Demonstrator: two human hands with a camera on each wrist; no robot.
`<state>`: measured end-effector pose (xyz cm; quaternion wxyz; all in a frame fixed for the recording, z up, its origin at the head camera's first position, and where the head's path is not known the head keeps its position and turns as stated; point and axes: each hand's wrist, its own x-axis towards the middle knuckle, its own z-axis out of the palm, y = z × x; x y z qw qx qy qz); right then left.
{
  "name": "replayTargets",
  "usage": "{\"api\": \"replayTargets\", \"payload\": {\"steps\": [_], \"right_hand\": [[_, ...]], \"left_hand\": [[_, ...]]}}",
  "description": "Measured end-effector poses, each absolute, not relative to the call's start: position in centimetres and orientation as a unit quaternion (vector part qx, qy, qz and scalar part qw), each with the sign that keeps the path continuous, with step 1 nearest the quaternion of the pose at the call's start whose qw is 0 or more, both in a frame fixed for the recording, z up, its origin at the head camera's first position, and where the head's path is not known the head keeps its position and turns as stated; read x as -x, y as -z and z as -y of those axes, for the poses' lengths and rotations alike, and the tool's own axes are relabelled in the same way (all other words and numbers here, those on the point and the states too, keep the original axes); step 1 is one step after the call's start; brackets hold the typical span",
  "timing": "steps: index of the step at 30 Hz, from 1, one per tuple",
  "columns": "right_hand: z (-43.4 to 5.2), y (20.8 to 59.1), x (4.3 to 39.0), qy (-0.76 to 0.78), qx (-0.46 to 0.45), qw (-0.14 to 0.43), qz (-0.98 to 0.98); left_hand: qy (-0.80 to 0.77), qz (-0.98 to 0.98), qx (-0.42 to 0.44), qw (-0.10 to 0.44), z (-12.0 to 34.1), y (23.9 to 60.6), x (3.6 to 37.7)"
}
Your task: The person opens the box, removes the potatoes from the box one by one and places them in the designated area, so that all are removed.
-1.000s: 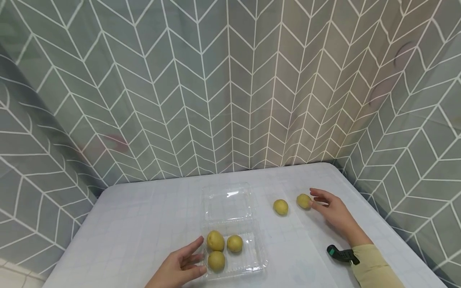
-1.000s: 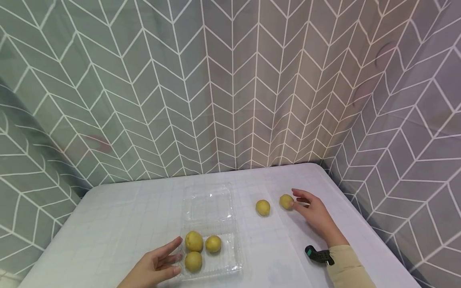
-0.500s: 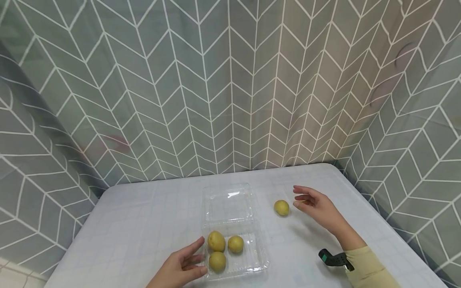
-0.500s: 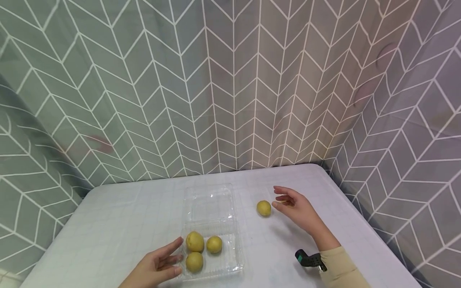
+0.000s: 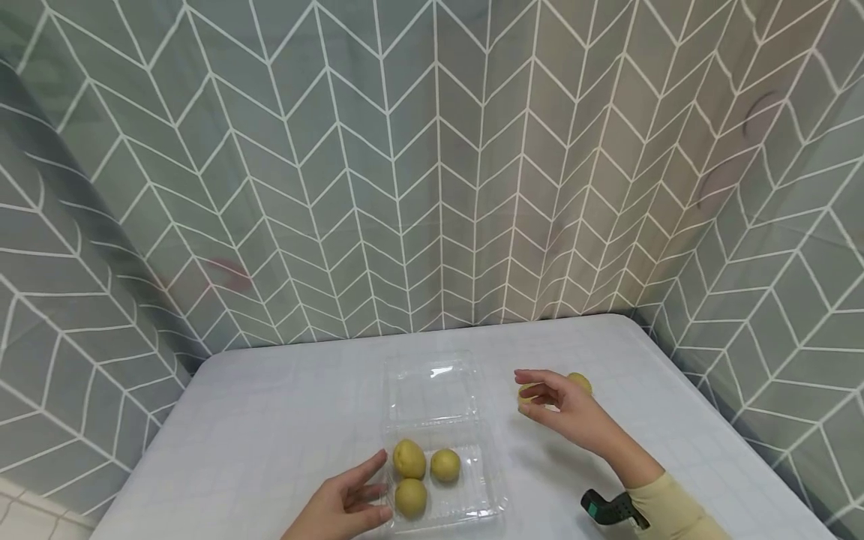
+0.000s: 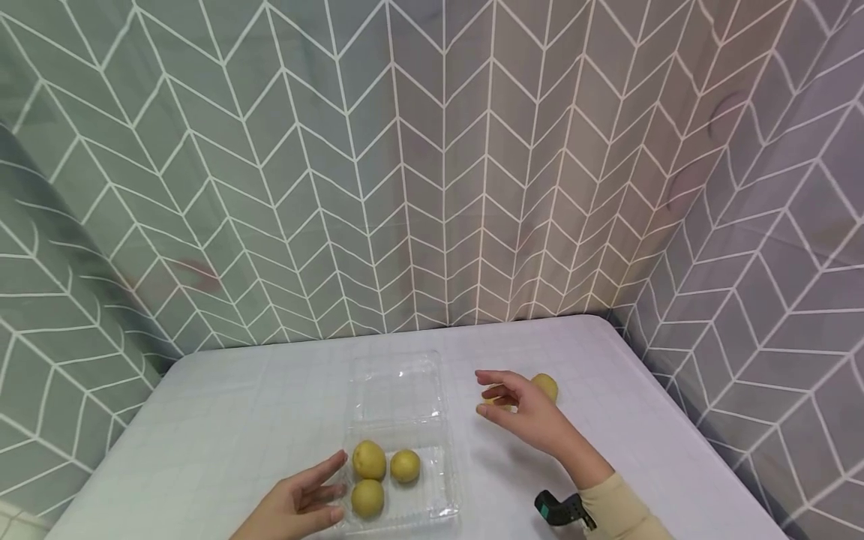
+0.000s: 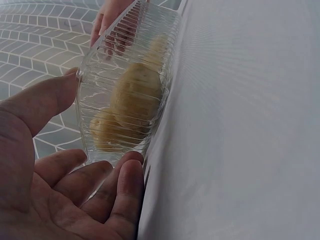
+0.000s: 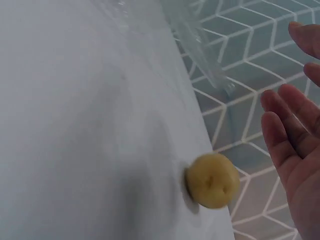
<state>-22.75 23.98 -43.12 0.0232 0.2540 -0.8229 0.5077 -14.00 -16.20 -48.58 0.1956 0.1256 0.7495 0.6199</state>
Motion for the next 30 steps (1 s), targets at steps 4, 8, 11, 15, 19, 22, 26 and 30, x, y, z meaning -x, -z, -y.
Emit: {"api": "replayTargets", "payload": {"steps": [4,8,11,15,19,22,26,30], "right_hand": [[-22.9,43.3,22.6,-0.507,-0.29,0.017,0.812],[-21.8,43.0,22.3,-0.5,-0.31,0.014,0.809],[-20.9,42.8,22.1,-0.498,-0.323,0.009,0.805],[-19.9,42.8,22.2,-0.497,-0.348,-0.006,0.795],[-19.0,42.8,22.0,-0.491,-0.358,-0.027,0.794],[-18.3,42.9,21.9,-0.49,-0.367,-0.037,0.79],[-17.4,43.0,21.7,-0.481,-0.383,-0.038,0.788],[-16.7,43.3,21.7,-0.464,-0.399,-0.046,0.789]], "left_hand": [[-0.619,-0.75,-0.116,0.2,16.1,48.6,14.1],[-0.617,-0.753,-0.109,0.201,16.0,48.5,14.1],[-0.616,-0.754,-0.104,0.203,16.0,48.4,14.0],[-0.613,-0.757,-0.1,0.203,15.9,48.4,14.0],[-0.612,-0.758,-0.101,0.202,15.9,48.4,14.1],[-0.614,-0.756,-0.104,0.202,15.9,48.4,14.0],[-0.617,-0.753,-0.104,0.203,15.9,48.4,14.0],[-0.617,-0.753,-0.101,0.204,15.8,48.3,14.0]]}}
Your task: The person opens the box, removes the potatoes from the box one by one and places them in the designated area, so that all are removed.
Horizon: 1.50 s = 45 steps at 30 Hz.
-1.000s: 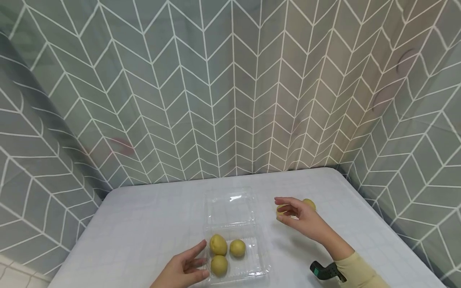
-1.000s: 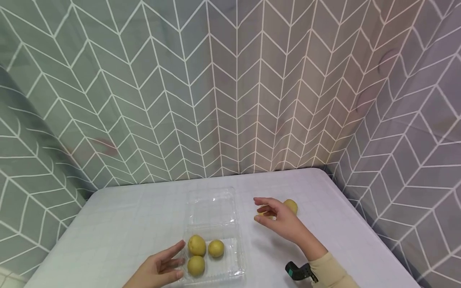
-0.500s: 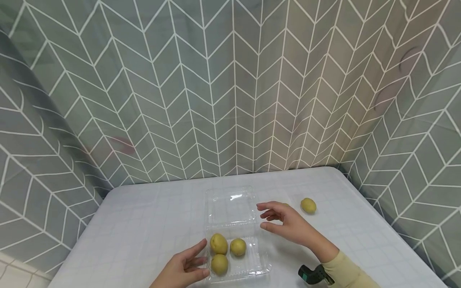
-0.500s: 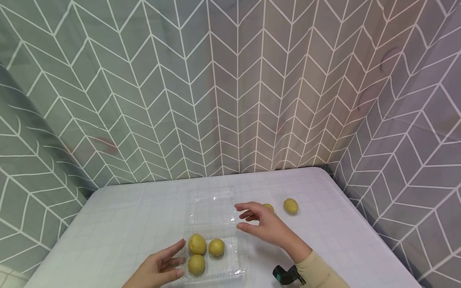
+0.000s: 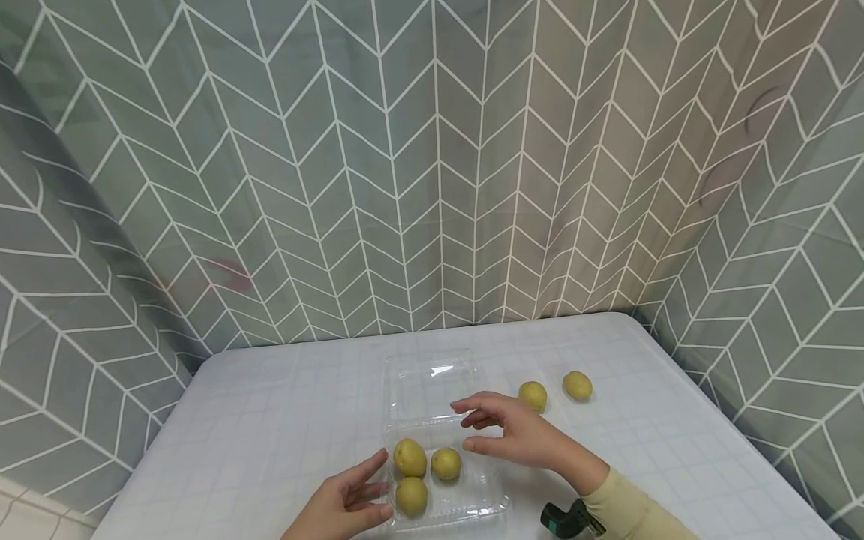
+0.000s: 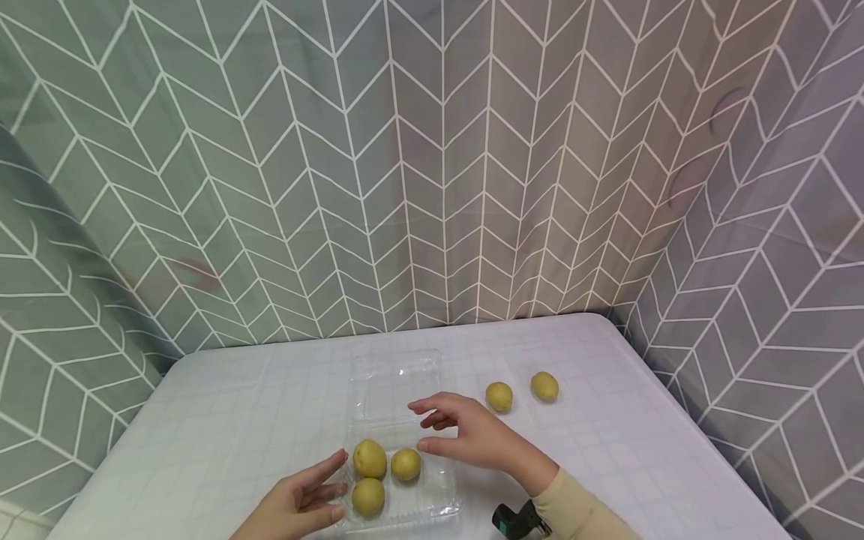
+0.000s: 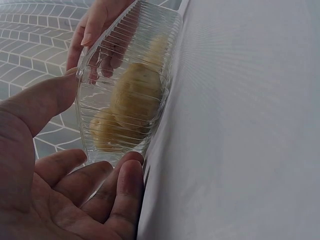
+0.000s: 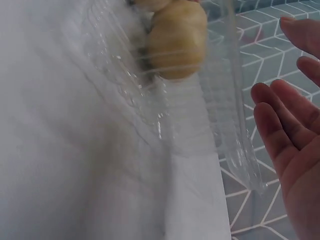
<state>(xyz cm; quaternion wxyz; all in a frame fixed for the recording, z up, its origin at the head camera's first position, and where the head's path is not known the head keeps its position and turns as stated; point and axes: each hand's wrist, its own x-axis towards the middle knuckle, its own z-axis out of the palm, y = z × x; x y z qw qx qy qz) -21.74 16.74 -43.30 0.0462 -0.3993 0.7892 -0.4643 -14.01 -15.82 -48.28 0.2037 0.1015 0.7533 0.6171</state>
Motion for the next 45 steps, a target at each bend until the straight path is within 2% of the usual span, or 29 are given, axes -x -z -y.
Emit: {"api": "replayTargets", "payload": {"steps": [9,28,45], "right_hand": [[-15.8,43.9,21.7,0.438,0.429,0.085,-0.786],[-13.8,44.5,21.6,0.281,0.511,0.052,-0.81],[-13.2,44.5,21.0,0.139,0.526,0.014,-0.839]], "left_hand": [[-0.614,-0.756,-0.1,0.204,15.7,48.0,13.9],[-0.616,-0.753,-0.105,0.205,15.8,48.2,14.0],[-0.619,-0.751,-0.111,0.202,15.9,48.2,14.0]]}}
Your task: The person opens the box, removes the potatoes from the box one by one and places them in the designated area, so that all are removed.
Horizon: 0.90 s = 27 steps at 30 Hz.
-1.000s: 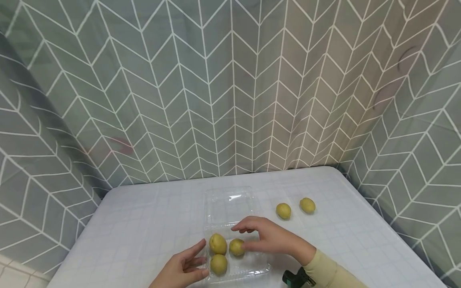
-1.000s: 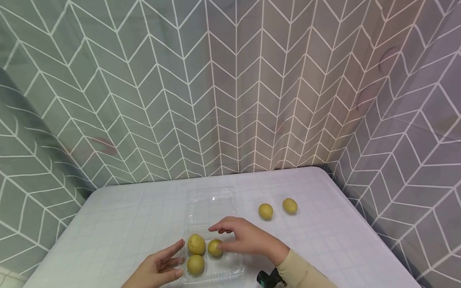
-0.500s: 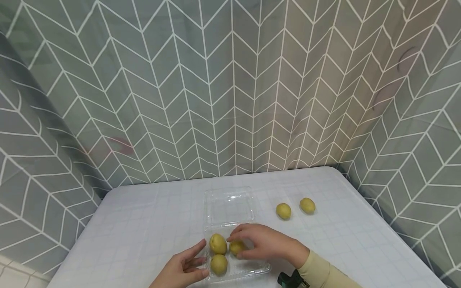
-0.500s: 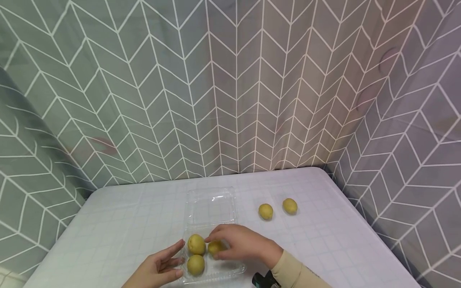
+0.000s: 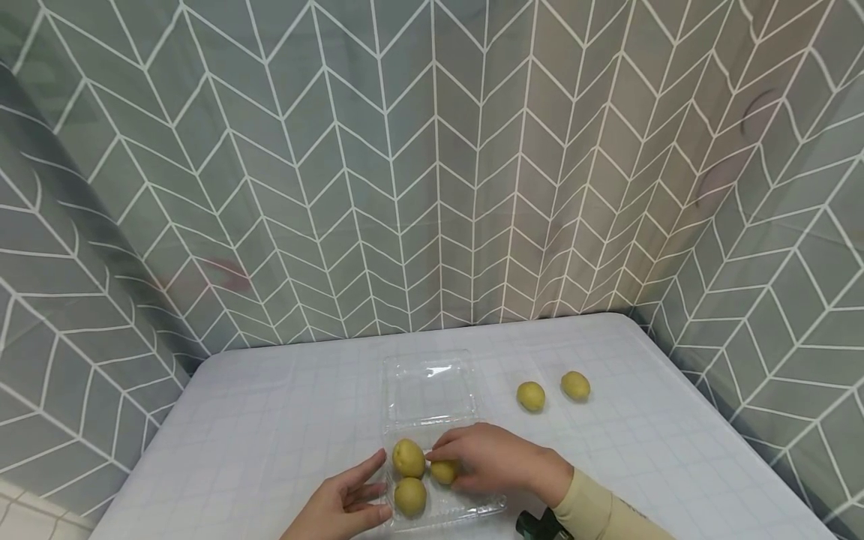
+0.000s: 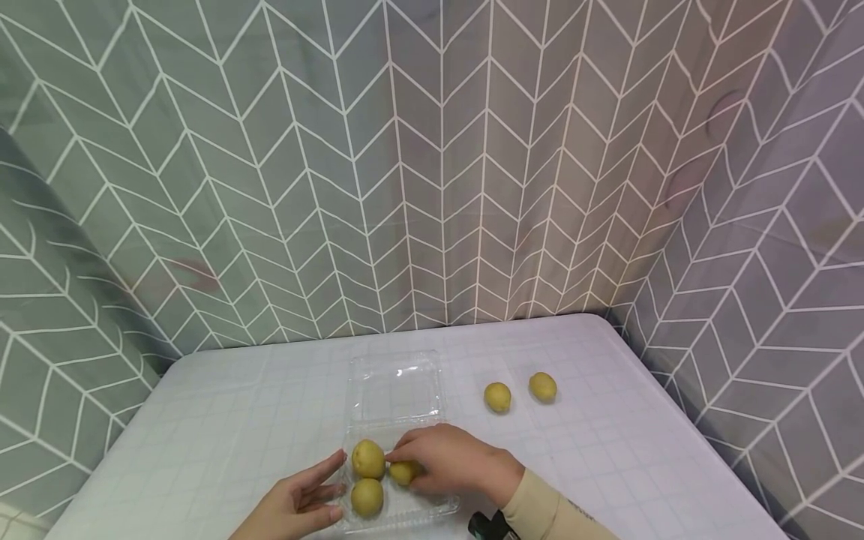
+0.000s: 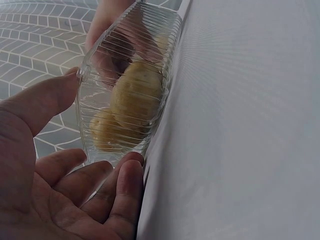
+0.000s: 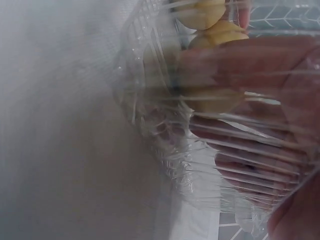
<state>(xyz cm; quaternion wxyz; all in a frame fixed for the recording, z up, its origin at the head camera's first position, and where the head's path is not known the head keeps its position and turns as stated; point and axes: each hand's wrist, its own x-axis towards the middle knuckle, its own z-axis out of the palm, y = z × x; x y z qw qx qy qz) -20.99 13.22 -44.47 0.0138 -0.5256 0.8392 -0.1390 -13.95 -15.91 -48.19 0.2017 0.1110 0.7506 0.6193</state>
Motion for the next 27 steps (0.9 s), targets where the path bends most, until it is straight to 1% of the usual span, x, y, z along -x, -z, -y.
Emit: {"api": "replayTargets", "payload": {"steps": [9,16,27], "right_hand": [[-13.1,44.4,20.9,0.164,0.505,0.019,-0.847],[-13.6,44.5,21.1,0.267,0.474,0.023,-0.839],[-14.6,44.7,21.7,0.381,0.457,0.028,-0.803]], "left_hand": [[-0.618,-0.752,-0.107,0.204,15.9,48.3,14.0],[-0.617,-0.753,-0.105,0.205,15.9,48.2,14.0],[-0.623,-0.749,-0.098,0.203,15.7,48.2,13.9]]}}
